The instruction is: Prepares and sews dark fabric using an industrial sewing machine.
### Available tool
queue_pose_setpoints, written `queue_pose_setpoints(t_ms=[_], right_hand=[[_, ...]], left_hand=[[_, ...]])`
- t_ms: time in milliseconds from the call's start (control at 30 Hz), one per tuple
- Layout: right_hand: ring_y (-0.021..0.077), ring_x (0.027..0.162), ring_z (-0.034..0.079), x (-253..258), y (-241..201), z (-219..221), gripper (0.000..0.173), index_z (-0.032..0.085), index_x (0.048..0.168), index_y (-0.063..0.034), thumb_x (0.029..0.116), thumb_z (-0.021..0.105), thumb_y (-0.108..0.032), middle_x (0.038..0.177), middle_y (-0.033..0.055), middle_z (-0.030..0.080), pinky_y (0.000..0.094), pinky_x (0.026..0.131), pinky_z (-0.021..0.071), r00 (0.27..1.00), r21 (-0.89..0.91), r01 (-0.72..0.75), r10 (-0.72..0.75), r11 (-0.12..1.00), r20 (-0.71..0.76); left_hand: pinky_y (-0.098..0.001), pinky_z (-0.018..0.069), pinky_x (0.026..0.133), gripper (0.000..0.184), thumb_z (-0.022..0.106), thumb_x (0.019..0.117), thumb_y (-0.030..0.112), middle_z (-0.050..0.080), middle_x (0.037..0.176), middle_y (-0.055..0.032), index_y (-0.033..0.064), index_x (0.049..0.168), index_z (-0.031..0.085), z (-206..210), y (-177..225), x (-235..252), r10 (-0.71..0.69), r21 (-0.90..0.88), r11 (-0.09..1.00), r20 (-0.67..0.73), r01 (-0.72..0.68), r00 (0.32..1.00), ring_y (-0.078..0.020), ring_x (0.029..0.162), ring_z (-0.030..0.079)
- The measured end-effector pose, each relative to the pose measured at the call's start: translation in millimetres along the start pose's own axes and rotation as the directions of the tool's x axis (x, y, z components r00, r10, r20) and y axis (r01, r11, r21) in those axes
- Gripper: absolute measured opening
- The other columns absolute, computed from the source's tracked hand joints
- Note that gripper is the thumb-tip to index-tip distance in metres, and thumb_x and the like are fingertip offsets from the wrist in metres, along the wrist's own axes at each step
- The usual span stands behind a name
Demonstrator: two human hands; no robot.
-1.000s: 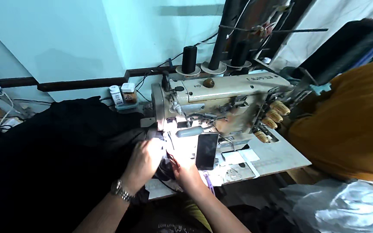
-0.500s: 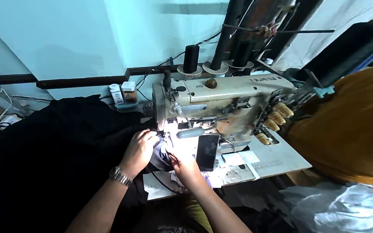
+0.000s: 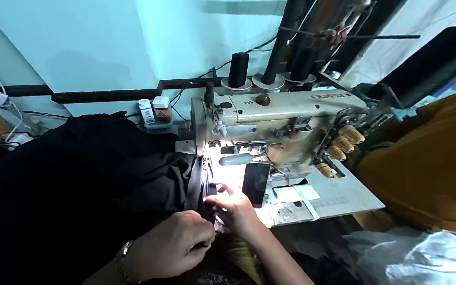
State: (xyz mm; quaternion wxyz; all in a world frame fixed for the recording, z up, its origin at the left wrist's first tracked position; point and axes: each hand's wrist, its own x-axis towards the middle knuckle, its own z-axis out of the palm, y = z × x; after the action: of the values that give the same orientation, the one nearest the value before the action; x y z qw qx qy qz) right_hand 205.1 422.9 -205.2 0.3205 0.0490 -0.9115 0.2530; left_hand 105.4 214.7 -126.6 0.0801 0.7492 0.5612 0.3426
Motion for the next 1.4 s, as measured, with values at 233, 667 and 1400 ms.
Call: queue_pose_setpoints(t_ms=[233,667,1400], right_hand=[[0.0080,0.108,0.070,-17.2,-11.8,-21.7,0.023,0.077,0.110,-0.0124,0.0961,0.060,-0.005,0.119,0.0010,0.074,0.0268,0.091,0.0592,1.000,0.299,0.006,-0.004,0.954,-0.005],[0.0072,0.110,0.070,-31.5,-6.6,-21.1,0.023,0.076,0.110,-0.0146,0.0987,0.057,-0.009,0.123,-0.0009,0.074,0.0261,0.090,0.0597,1.000,0.210,-0.006,0.002,0.978,0.020],[0.0119,0.094,0.072,-22.7,-8.2,-14.9,0.013,0.076,0.102,-0.0153,0.0940,0.067,-0.010,0.120,0.0025,0.073,0.0299,0.077,0.0620,0.984,0.107,-0.003,-0.016,0.994,0.177]], left_hand=[[-0.0505,0.0303,0.122,0.053,0.074,0.0907,0.038,0.066,0.126,-0.0034,0.0174,0.136,0.056,49.8,-49.9,-7.4,-0.106,0.366,0.896,-0.373,0.251,0.922,-0.0192,0.130,0.056],[-0.0693,0.0233,0.119,0.022,0.058,0.0938,0.007,0.073,0.103,0.0059,0.0215,0.097,0.074,12.6,-53.3,-27.6,-0.170,0.572,0.763,-0.272,0.301,0.947,-0.0255,0.130,0.058],[-0.0479,0.0324,0.121,0.043,0.063,0.0949,0.058,0.067,0.104,-0.0025,0.0156,0.100,0.063,42.6,-34.0,-16.4,-0.052,0.384,0.915,-0.194,0.125,0.980,-0.0164,0.111,0.064]])
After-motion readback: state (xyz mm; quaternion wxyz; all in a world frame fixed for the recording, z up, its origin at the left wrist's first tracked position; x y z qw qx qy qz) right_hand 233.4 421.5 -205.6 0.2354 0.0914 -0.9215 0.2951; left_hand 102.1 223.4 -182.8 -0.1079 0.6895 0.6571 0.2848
